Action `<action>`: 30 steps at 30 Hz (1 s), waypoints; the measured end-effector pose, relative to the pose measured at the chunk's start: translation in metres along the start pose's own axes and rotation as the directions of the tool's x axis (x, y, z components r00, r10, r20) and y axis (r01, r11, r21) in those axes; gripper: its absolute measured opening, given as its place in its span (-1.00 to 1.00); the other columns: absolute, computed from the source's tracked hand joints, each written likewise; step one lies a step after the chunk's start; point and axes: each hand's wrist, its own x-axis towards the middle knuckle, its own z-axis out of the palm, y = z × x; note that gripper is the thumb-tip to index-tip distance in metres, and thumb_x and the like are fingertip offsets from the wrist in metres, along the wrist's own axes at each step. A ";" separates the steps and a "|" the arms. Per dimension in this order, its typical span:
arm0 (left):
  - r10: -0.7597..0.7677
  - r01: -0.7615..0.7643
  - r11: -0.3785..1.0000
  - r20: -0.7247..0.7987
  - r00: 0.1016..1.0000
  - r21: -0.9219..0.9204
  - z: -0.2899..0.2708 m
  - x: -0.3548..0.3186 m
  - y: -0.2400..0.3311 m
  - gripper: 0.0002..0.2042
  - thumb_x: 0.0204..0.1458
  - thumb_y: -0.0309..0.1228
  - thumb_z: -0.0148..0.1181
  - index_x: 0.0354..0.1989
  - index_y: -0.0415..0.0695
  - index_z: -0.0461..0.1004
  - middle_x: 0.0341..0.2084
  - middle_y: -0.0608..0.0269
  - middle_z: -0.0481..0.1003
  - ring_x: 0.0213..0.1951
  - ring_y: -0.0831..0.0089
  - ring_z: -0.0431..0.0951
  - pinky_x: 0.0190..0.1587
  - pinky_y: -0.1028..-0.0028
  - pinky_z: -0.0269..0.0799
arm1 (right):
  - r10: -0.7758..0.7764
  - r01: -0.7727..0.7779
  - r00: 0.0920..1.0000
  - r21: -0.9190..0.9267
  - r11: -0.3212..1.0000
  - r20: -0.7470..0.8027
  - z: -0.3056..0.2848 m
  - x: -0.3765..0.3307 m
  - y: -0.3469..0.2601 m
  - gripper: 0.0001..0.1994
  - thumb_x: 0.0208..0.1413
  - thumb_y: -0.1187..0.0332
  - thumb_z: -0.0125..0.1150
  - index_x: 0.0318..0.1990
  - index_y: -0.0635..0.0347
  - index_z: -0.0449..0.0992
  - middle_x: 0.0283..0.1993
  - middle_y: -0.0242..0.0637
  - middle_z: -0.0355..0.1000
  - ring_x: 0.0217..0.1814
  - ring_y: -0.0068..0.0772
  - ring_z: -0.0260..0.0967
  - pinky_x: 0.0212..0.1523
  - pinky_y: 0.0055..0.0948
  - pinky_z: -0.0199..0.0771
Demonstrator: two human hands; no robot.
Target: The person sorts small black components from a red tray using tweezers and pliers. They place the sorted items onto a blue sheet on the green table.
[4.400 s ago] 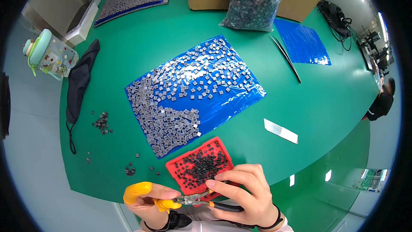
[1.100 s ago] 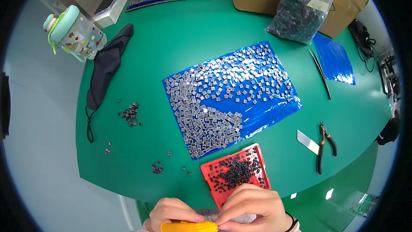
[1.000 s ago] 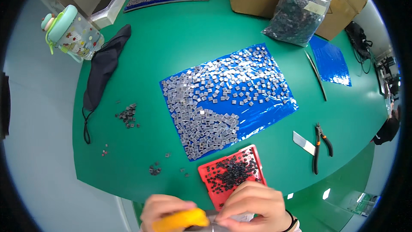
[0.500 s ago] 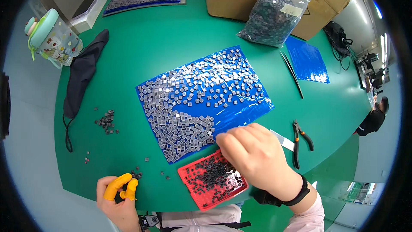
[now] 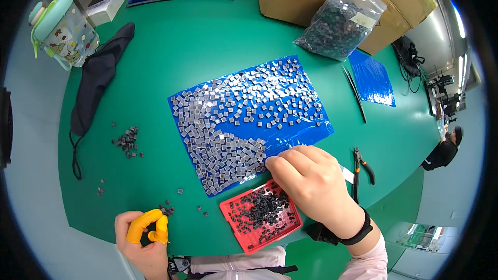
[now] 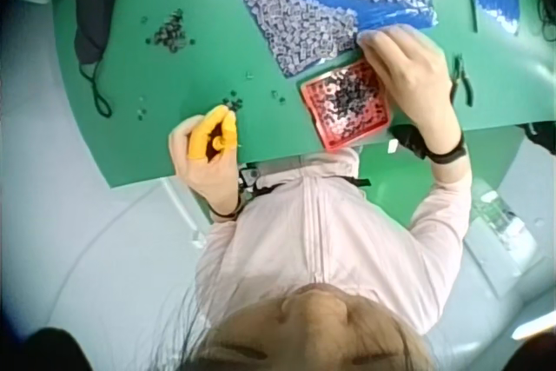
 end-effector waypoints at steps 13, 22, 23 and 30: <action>0.018 -0.018 1.000 -0.007 1.000 0.006 0.001 0.002 0.001 -0.80 -0.21 -0.50 0.44 -0.34 -0.15 0.62 -0.39 0.25 0.44 -0.36 0.31 0.45 -0.31 0.42 0.39 | 0.081 -0.080 0.996 0.037 0.996 -0.030 0.000 0.002 -0.002 -0.86 -0.11 0.50 0.31 -0.38 0.22 0.47 -0.46 -0.30 0.37 -0.41 -0.30 0.39 -0.38 -0.39 0.42; 0.024 -0.024 1.000 -0.011 1.000 0.008 0.001 0.001 -0.001 -0.80 -0.21 -0.48 0.44 -0.34 -0.13 0.62 -0.39 0.25 0.43 -0.33 0.28 0.45 -0.28 0.39 0.39 | 0.051 -0.050 0.998 0.023 0.998 -0.023 0.002 0.004 -0.001 -0.86 -0.14 0.47 0.29 -0.37 0.19 0.49 -0.48 -0.31 0.36 -0.41 -0.32 0.37 -0.38 -0.39 0.40; 0.023 -0.023 1.000 -0.013 1.000 0.004 0.000 0.002 -0.002 -0.80 -0.21 -0.48 0.44 -0.34 -0.13 0.62 -0.39 0.25 0.43 -0.32 0.27 0.45 -0.27 0.39 0.39 | 0.053 -0.052 0.998 0.016 0.999 -0.025 0.003 0.004 -0.001 -0.86 -0.15 0.47 0.29 -0.37 0.19 0.50 -0.48 -0.31 0.35 -0.41 -0.32 0.37 -0.38 -0.40 0.40; -0.046 0.043 0.993 -0.022 0.999 -0.111 0.007 -0.013 -0.012 -0.79 -0.23 -0.68 0.30 -0.35 -0.29 0.49 -0.36 0.11 0.51 -0.35 0.45 0.50 -0.34 0.52 0.44 | 0.073 -0.072 0.997 0.052 0.996 -0.035 0.001 0.002 0.000 -0.87 -0.13 0.45 0.28 -0.36 0.18 0.50 -0.49 -0.32 0.35 -0.44 -0.31 0.37 -0.39 -0.39 0.38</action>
